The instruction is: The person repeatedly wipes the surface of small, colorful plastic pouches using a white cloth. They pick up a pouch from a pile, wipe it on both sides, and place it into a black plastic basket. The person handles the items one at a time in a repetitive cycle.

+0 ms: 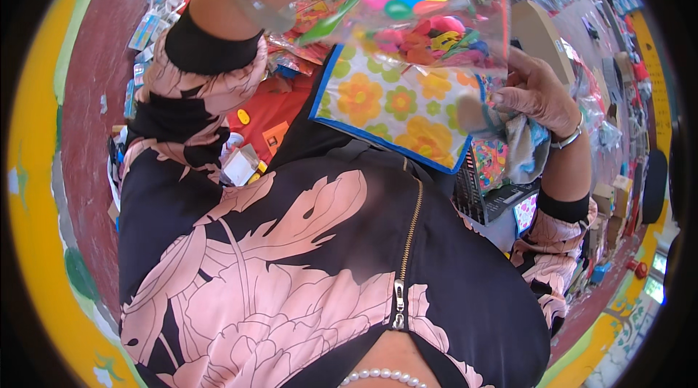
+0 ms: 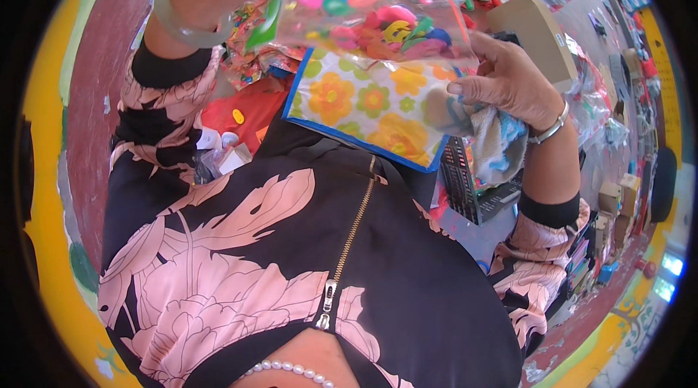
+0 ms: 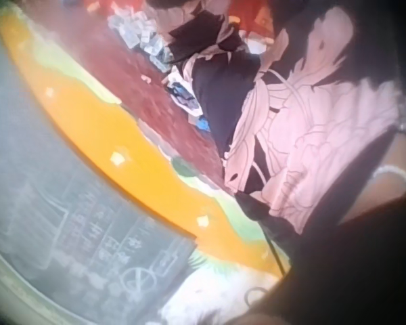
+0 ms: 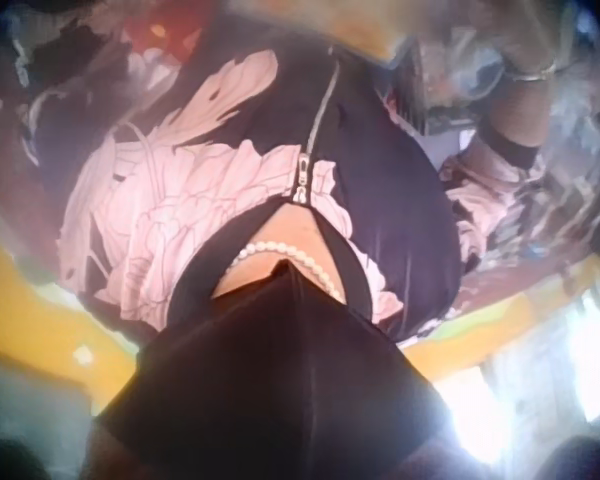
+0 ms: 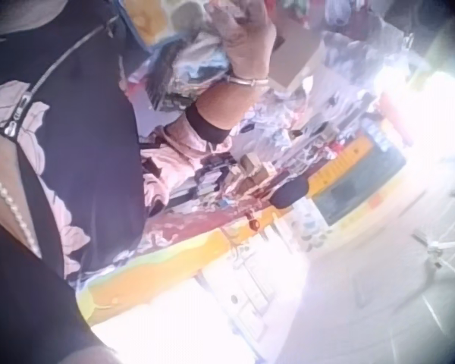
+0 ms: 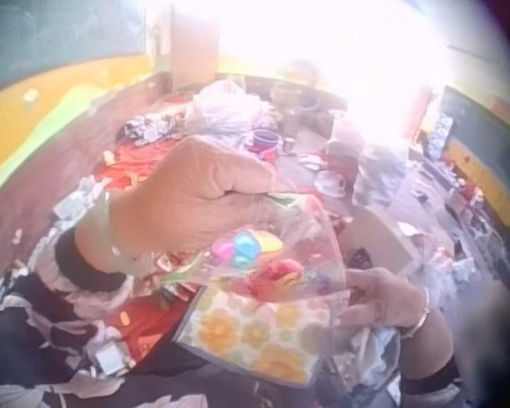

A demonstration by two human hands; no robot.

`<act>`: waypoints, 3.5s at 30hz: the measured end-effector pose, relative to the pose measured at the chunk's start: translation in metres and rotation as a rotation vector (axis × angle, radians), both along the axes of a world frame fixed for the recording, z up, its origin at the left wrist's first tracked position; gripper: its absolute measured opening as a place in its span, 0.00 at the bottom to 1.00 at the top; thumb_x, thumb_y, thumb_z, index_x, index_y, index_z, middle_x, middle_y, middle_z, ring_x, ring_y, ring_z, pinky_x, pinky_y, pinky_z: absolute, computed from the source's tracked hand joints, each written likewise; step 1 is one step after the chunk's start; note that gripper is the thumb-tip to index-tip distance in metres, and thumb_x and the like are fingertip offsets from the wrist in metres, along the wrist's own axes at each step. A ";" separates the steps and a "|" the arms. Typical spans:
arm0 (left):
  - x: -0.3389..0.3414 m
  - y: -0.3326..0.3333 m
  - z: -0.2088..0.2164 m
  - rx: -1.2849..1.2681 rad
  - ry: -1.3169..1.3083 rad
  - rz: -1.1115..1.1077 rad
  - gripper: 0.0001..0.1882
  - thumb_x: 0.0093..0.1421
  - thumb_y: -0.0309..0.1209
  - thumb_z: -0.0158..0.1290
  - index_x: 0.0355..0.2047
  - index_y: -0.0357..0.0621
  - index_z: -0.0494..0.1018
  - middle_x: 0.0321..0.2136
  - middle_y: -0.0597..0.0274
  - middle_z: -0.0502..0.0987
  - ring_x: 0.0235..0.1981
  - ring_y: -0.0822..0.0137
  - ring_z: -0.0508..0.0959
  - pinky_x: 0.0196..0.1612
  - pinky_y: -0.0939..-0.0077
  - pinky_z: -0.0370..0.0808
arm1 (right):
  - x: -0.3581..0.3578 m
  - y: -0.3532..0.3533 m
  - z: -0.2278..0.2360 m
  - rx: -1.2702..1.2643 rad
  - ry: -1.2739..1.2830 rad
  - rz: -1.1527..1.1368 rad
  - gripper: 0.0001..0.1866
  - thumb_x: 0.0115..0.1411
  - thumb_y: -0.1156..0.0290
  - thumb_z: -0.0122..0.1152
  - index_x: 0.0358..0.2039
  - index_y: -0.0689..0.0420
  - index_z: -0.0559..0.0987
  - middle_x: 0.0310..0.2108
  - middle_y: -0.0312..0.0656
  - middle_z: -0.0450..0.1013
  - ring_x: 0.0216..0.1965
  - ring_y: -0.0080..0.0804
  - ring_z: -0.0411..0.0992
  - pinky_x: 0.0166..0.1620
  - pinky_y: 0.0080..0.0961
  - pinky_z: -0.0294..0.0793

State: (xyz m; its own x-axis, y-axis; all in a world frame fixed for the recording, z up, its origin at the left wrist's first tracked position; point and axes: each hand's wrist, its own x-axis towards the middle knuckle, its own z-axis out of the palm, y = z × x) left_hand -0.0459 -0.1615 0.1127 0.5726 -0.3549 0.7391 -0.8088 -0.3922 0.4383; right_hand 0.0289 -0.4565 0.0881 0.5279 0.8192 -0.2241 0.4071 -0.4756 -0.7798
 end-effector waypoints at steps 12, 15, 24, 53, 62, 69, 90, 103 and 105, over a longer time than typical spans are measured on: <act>0.021 0.027 -0.008 0.052 0.112 0.184 0.08 0.56 0.23 0.54 0.37 0.38 0.77 0.31 0.56 0.80 0.29 0.68 0.79 0.35 0.79 0.74 | 0.000 -0.005 0.002 0.037 -0.911 -0.299 0.09 0.55 0.70 0.58 0.32 0.61 0.80 0.22 0.45 0.72 0.24 0.37 0.74 0.29 0.27 0.71; 0.015 0.034 -0.025 0.063 0.204 0.247 0.10 0.52 0.20 0.53 0.36 0.37 0.76 0.35 0.55 0.80 0.36 0.63 0.79 0.40 0.77 0.74 | -0.014 -0.006 -0.002 -0.031 -1.306 -0.131 0.08 0.50 0.72 0.58 0.33 0.56 0.80 0.24 0.38 0.71 0.26 0.34 0.72 0.28 0.28 0.69; -0.093 0.003 -0.174 0.223 0.568 0.039 0.19 0.42 0.09 0.45 0.33 0.39 0.73 0.49 0.51 0.71 0.58 0.47 0.63 0.57 0.61 0.65 | -0.094 -0.029 -0.108 -0.279 -1.140 0.257 0.12 0.45 0.73 0.56 0.34 0.54 0.77 0.25 0.34 0.66 0.26 0.29 0.69 0.29 0.27 0.65; -0.061 -0.015 -0.238 -0.758 1.009 0.347 0.23 0.52 0.17 0.55 0.49 0.33 0.64 0.27 0.64 0.75 0.28 0.78 0.73 0.31 0.84 0.71 | -0.066 0.070 -0.153 -0.384 -1.040 -0.225 0.24 0.53 0.69 0.48 0.52 0.53 0.71 0.56 0.46 0.64 0.58 0.42 0.61 0.49 0.39 0.61; -0.063 -0.008 -0.230 -0.856 1.118 0.297 0.23 0.52 0.17 0.55 0.49 0.28 0.64 0.32 0.62 0.76 0.31 0.78 0.74 0.33 0.84 0.72 | -0.042 -0.003 -0.142 -0.245 -1.014 -0.428 0.18 0.49 0.76 0.50 0.41 0.59 0.78 0.44 0.47 0.73 0.45 0.45 0.71 0.48 0.37 0.69; -0.055 -0.012 -0.203 -0.981 1.220 0.178 0.13 0.57 0.27 0.54 0.41 0.32 0.70 0.33 0.63 0.76 0.33 0.78 0.75 0.36 0.84 0.72 | -0.008 -0.124 -0.132 0.156 -0.521 -0.708 0.10 0.49 0.74 0.53 0.28 0.62 0.81 0.28 0.39 0.75 0.29 0.29 0.72 0.35 0.23 0.70; -0.052 -0.080 -0.044 0.264 0.052 -0.031 0.10 0.46 0.18 0.54 0.30 0.39 0.69 0.26 0.54 0.72 0.26 0.54 0.73 0.32 0.66 0.71 | -0.102 0.026 0.011 0.081 -0.719 -0.061 0.32 0.44 0.72 0.62 0.54 0.54 0.69 0.32 0.45 0.75 0.31 0.41 0.74 0.32 0.31 0.74; 0.005 -0.069 -0.092 0.053 0.082 0.254 0.10 0.54 0.17 0.52 0.37 0.35 0.71 0.34 0.52 0.74 0.35 0.61 0.75 0.40 0.73 0.71 | -0.017 -0.079 0.092 -0.406 -0.831 -0.540 0.10 0.49 0.66 0.55 0.19 0.59 0.75 0.19 0.52 0.70 0.23 0.47 0.71 0.29 0.36 0.70; -0.008 -0.059 -0.126 0.208 0.154 0.289 0.10 0.53 0.18 0.52 0.37 0.35 0.72 0.35 0.51 0.74 0.36 0.57 0.75 0.41 0.70 0.71 | 0.029 -0.123 0.060 -0.375 -0.721 -0.502 0.08 0.49 0.69 0.55 0.24 0.61 0.76 0.17 0.44 0.69 0.21 0.34 0.70 0.26 0.29 0.69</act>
State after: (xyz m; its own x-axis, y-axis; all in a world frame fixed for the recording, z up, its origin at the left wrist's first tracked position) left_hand -0.0536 -0.2204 -0.0132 0.7694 -0.2958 0.5661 -0.5829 -0.6877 0.4328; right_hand 0.0580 -0.5794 0.1481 0.9120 0.4002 0.0900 0.4102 -0.8936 -0.1822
